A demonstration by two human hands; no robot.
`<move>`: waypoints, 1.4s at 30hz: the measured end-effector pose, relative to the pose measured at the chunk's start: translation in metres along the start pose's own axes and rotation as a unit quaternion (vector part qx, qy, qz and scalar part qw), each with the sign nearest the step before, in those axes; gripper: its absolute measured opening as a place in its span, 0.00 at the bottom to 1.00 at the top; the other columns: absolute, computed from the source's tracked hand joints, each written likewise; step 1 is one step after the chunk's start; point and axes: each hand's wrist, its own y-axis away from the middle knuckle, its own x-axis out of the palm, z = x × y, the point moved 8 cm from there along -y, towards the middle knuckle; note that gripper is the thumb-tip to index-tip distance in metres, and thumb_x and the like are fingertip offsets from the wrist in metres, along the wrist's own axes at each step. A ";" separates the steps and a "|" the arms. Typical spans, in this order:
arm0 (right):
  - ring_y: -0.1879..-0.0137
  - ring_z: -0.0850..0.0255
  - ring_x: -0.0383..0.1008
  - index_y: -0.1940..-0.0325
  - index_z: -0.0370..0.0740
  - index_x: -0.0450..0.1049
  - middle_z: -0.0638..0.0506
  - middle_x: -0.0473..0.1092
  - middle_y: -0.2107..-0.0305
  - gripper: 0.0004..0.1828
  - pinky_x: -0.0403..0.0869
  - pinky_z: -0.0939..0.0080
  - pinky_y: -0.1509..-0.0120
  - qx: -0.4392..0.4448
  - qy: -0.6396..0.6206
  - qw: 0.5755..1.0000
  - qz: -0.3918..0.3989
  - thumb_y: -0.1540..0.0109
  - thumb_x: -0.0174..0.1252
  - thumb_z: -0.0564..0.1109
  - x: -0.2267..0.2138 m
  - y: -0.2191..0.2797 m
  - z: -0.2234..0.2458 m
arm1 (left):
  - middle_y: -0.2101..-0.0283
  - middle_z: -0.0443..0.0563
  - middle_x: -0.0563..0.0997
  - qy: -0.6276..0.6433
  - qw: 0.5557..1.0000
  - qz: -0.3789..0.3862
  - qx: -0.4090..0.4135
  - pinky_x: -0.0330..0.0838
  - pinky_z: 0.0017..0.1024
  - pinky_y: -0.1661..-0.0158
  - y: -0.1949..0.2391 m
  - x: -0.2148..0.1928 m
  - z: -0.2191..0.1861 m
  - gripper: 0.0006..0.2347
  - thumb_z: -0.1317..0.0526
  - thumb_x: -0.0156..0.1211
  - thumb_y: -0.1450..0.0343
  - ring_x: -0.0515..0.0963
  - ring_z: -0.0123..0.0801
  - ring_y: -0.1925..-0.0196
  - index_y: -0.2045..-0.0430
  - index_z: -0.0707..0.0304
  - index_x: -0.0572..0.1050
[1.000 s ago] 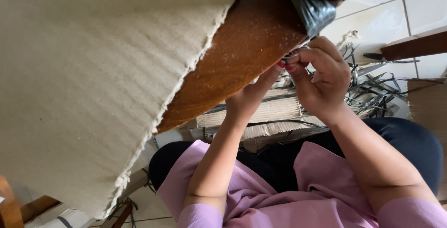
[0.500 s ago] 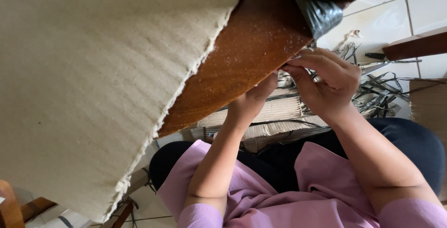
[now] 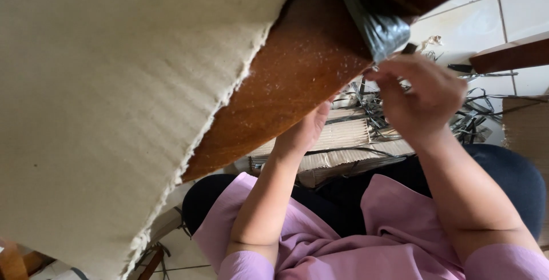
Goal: Wrapping chair components with protective cardboard and securing them with plastic ties.
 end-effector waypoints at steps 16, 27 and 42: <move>0.62 0.59 0.77 0.40 0.28 0.78 0.43 0.79 0.60 0.16 0.75 0.56 0.62 0.291 0.132 0.922 0.218 0.32 0.67 0.35 -0.013 0.031 0.006 | 0.53 0.55 0.80 0.046 0.987 -0.111 -0.110 0.76 0.28 0.46 0.054 0.002 -0.039 0.10 0.69 0.65 0.28 0.80 0.33 0.49 0.53 0.67 0.76; 0.58 0.46 0.84 0.57 0.46 0.79 0.47 0.80 0.67 0.13 0.81 0.45 0.53 0.225 0.337 0.727 0.554 0.40 0.64 0.54 0.022 0.255 0.037 | 0.47 0.60 0.80 -0.688 0.638 0.104 -0.329 0.74 0.52 0.44 0.256 -0.021 -0.060 0.18 0.58 0.57 0.27 0.80 0.54 0.45 0.43 0.56 0.67; 0.69 0.45 0.79 0.47 0.58 0.71 0.53 0.72 0.69 0.12 0.78 0.47 0.67 0.099 0.198 0.895 0.387 0.35 0.54 0.49 0.170 0.239 0.028 | 0.50 0.62 0.80 -0.690 0.585 0.255 -0.341 0.75 0.58 0.49 0.249 -0.047 0.070 0.15 0.60 0.53 0.32 0.82 0.59 0.48 0.51 0.61 0.73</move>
